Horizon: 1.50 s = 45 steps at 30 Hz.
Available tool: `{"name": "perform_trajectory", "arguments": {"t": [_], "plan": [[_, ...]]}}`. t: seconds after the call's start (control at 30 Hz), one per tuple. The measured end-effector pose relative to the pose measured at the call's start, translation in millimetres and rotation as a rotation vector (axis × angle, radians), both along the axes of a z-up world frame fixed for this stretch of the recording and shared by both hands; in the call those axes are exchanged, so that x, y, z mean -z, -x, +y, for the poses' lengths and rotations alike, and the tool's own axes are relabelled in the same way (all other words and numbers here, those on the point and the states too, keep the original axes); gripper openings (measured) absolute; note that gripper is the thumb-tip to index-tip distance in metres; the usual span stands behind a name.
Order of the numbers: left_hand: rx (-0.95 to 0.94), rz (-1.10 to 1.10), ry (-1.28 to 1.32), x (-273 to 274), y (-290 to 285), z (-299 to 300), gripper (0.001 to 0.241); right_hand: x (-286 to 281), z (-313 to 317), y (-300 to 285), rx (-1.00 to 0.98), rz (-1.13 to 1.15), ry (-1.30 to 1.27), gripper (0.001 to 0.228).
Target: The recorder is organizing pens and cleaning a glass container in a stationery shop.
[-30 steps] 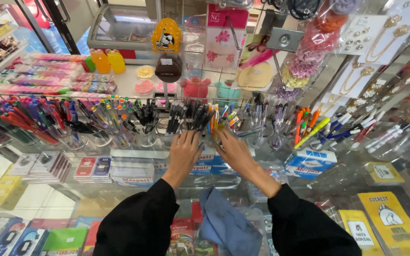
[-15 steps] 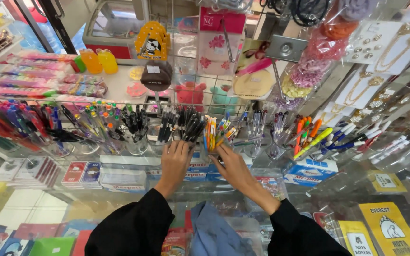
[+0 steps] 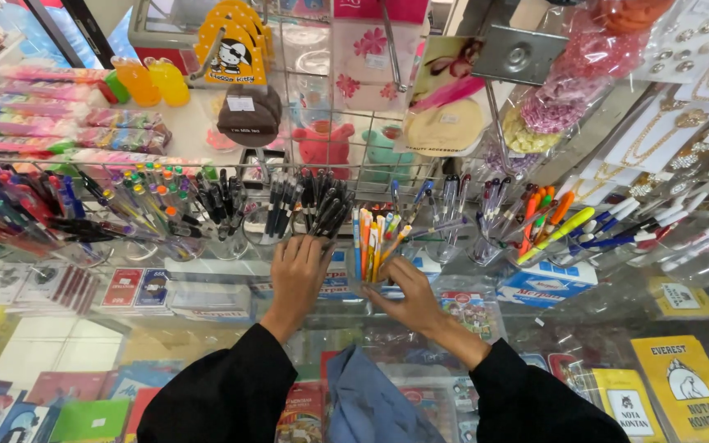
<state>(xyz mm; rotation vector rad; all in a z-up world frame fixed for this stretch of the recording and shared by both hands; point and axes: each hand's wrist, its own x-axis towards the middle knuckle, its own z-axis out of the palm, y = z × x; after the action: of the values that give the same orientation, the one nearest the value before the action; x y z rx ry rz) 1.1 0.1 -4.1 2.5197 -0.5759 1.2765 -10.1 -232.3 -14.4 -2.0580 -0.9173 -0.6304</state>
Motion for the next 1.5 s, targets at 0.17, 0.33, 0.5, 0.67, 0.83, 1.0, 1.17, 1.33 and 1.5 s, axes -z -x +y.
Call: {"name": "perform_trajectory", "arguments": {"t": [0.17,0.33,0.5,0.67,0.83,1.0,1.17,1.33,1.5], "plan": [[0.017,0.001,0.019,-6,3,0,0.020,4,-5,1,-0.133,0.012,-0.037,0.027],[0.050,0.028,0.037,-12,8,0,0.024,3,-9,1,-0.248,-0.017,-0.023,0.030],[0.085,0.013,0.103,32,8,11,0.026,11,-15,0,-0.345,0.013,0.008,0.030],[0.545,0.255,0.366,35,34,17,0.052,52,-30,-1,-0.305,0.030,-0.125,0.030],[0.588,0.263,0.137,29,37,2,0.085,38,-13,10,0.029,0.198,-0.183,0.069],[0.499,0.282,-0.014,45,34,-4,0.080,-32,20,29,0.012,0.249,-0.022,0.099],[0.476,0.292,-0.036,54,29,-5,0.071,-57,36,24,0.005,0.662,0.010,0.096],[0.525,0.200,0.022,46,33,-1,0.068,-53,47,32,-0.045,0.162,0.140,0.057],[0.512,0.262,0.035,66,24,3,0.075,-63,48,36,0.047,0.124,0.047,0.049]]}}
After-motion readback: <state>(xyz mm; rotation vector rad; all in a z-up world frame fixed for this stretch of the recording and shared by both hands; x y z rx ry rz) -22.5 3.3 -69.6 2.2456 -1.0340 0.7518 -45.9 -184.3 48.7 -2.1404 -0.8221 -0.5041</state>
